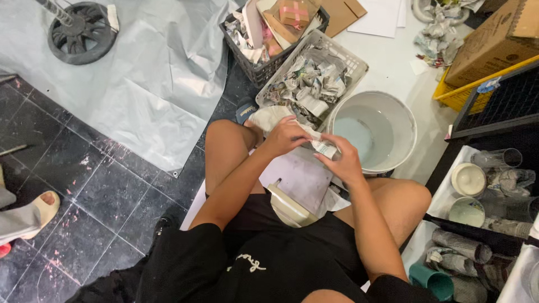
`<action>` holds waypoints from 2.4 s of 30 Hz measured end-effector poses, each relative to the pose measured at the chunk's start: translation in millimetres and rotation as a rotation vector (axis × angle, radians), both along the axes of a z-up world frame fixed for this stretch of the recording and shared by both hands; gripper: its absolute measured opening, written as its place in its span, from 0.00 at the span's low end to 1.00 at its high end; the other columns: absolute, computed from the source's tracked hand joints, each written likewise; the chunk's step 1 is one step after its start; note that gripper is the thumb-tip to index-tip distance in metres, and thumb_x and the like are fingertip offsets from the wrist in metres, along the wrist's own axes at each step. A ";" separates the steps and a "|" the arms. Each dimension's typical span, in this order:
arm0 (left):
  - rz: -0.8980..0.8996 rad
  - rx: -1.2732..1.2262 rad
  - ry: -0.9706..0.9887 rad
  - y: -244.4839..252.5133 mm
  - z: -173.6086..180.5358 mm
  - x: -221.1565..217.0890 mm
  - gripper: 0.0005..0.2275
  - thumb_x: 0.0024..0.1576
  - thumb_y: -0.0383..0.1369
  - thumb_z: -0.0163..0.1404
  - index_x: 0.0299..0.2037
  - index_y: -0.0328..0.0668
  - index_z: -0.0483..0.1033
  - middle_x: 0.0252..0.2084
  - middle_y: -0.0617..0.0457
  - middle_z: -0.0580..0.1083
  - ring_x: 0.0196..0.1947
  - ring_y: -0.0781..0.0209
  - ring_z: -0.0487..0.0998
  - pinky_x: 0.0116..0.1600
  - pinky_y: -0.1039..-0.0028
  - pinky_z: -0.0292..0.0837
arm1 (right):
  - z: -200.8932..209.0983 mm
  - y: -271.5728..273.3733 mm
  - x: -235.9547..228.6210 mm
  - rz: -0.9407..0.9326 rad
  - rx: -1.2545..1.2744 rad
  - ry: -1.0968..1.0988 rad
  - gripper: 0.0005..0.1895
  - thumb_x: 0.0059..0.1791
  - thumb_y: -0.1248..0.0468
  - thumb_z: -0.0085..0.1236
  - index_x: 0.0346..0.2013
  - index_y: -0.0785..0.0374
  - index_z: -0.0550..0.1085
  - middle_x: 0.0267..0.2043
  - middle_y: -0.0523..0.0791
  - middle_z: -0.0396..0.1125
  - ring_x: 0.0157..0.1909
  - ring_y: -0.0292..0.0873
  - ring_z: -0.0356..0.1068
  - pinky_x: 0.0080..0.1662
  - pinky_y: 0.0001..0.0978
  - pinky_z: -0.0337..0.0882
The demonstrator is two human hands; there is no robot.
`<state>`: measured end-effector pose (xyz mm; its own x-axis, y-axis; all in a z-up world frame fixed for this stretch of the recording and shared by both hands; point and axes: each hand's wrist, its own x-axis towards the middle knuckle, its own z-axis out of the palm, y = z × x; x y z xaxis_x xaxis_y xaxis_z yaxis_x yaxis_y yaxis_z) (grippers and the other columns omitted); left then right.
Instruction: The person sits on a small stool and wraps individual ceramic cups and bowls with newspaper. They unfold a sheet of newspaper, place a ceramic item on it, and fold the paper around the item to create a protective bundle. The wrapped items are placed on a nearby shelf.
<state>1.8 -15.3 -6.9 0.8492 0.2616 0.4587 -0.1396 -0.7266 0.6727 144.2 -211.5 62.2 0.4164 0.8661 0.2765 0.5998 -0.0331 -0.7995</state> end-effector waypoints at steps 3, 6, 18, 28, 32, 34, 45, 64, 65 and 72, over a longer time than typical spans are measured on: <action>0.003 -0.011 -0.020 -5.2 -2.6 2.8 0.05 0.53 0.32 0.62 0.37 0.53 0.83 0.35 0.60 0.80 0.39 0.62 0.80 0.67 0.57 0.62 | 2.0 3.2 -2.3 0.041 0.099 -0.216 0.18 0.40 0.66 0.73 0.44 0.61 0.79 0.50 0.47 0.74 0.52 0.50 0.73 0.55 0.40 0.70; 0.010 -0.030 -0.025 -4.3 -2.4 2.8 0.06 0.52 0.33 0.63 0.38 0.53 0.83 0.35 0.59 0.80 0.39 0.62 0.80 0.65 0.59 0.64 | 2.8 5.3 2.8 0.072 0.080 -0.282 0.11 0.45 0.68 0.71 0.41 0.58 0.79 0.44 0.42 0.75 0.48 0.45 0.76 0.55 0.40 0.71; -0.016 0.118 -0.109 8.2 2.7 1.3 0.09 0.55 0.37 0.61 0.43 0.49 0.85 0.31 0.55 0.78 0.33 0.56 0.77 0.49 0.66 0.70 | -19.6 -14.8 13.5 -0.180 0.072 -0.042 0.07 0.49 0.73 0.64 0.41 0.63 0.81 0.39 0.48 0.76 0.41 0.44 0.77 0.45 0.31 0.74; 0.091 0.067 -0.055 31.0 -2.0 -12.6 0.08 0.57 0.38 0.61 0.42 0.49 0.85 0.33 0.55 0.81 0.33 0.59 0.79 0.55 0.65 0.73 | -32.1 -54.8 67.8 -0.542 0.176 0.090 0.03 0.55 0.72 0.63 0.44 0.69 0.80 0.40 0.46 0.75 0.40 0.34 0.72 0.43 0.25 0.71; 0.072 -0.024 0.021 36.9 20.5 -18.3 0.06 0.59 0.36 0.61 0.40 0.46 0.83 0.39 0.54 0.82 0.41 0.56 0.81 0.54 0.66 0.73 | -28.4 -65.7 72.8 -0.512 0.205 0.022 0.03 0.56 0.72 0.64 0.45 0.68 0.81 0.38 0.45 0.75 0.39 0.33 0.70 0.42 0.25 0.70; 0.075 0.035 -0.008 36.4 40.5 -22.5 0.06 0.57 0.34 0.61 0.40 0.44 0.82 0.41 0.52 0.81 0.44 0.53 0.80 0.54 0.64 0.72 | -25.2 -64.0 64.5 -0.575 0.131 0.014 0.05 0.53 0.73 0.64 0.43 0.66 0.82 0.37 0.45 0.75 0.34 0.34 0.67 0.37 0.27 0.65; -0.196 -0.009 0.067 -24.2 32.9 5.5 0.07 0.57 0.38 0.61 0.42 0.49 0.83 0.36 0.51 0.80 0.35 0.52 0.81 0.43 0.65 0.76 | -29.8 -24.9 9.9 -0.120 0.019 -0.047 0.07 0.46 0.73 0.66 0.38 0.65 0.80 0.37 0.49 0.76 0.35 0.44 0.76 0.38 0.31 0.73; -0.099 0.122 0.005 9.3 54.7 -23.0 0.20 0.46 0.44 0.65 0.43 0.41 0.81 0.42 0.47 0.78 0.44 0.46 0.78 0.50 0.58 0.73 | -53.3 -61.4 53.9 -0.272 0.128 -0.017 0.07 0.49 0.73 0.64 0.40 0.63 0.82 0.41 0.47 0.78 0.41 0.37 0.77 0.42 0.28 0.75; -0.173 0.074 0.026 0.6 51.9 -19.1 0.23 0.46 0.45 0.66 0.46 0.39 0.81 0.44 0.47 0.78 0.45 0.46 0.78 0.51 0.57 0.72 | -50.9 -56.0 46.4 -0.219 0.107 -0.004 0.07 0.48 0.72 0.66 0.41 0.62 0.82 0.41 0.46 0.78 0.40 0.37 0.77 0.42 0.28 0.75; -0.272 -0.142 0.196 -4.4 13.1 -13.2 0.12 0.55 0.39 0.60 0.42 0.40 0.79 0.43 0.47 0.79 0.42 0.46 0.80 0.46 0.61 0.75 | -0.6 -32.5 14.5 -0.034 0.022 0.034 0.16 0.42 0.69 0.73 0.43 0.63 0.81 0.41 0.48 0.76 0.40 0.39 0.76 0.43 0.30 0.74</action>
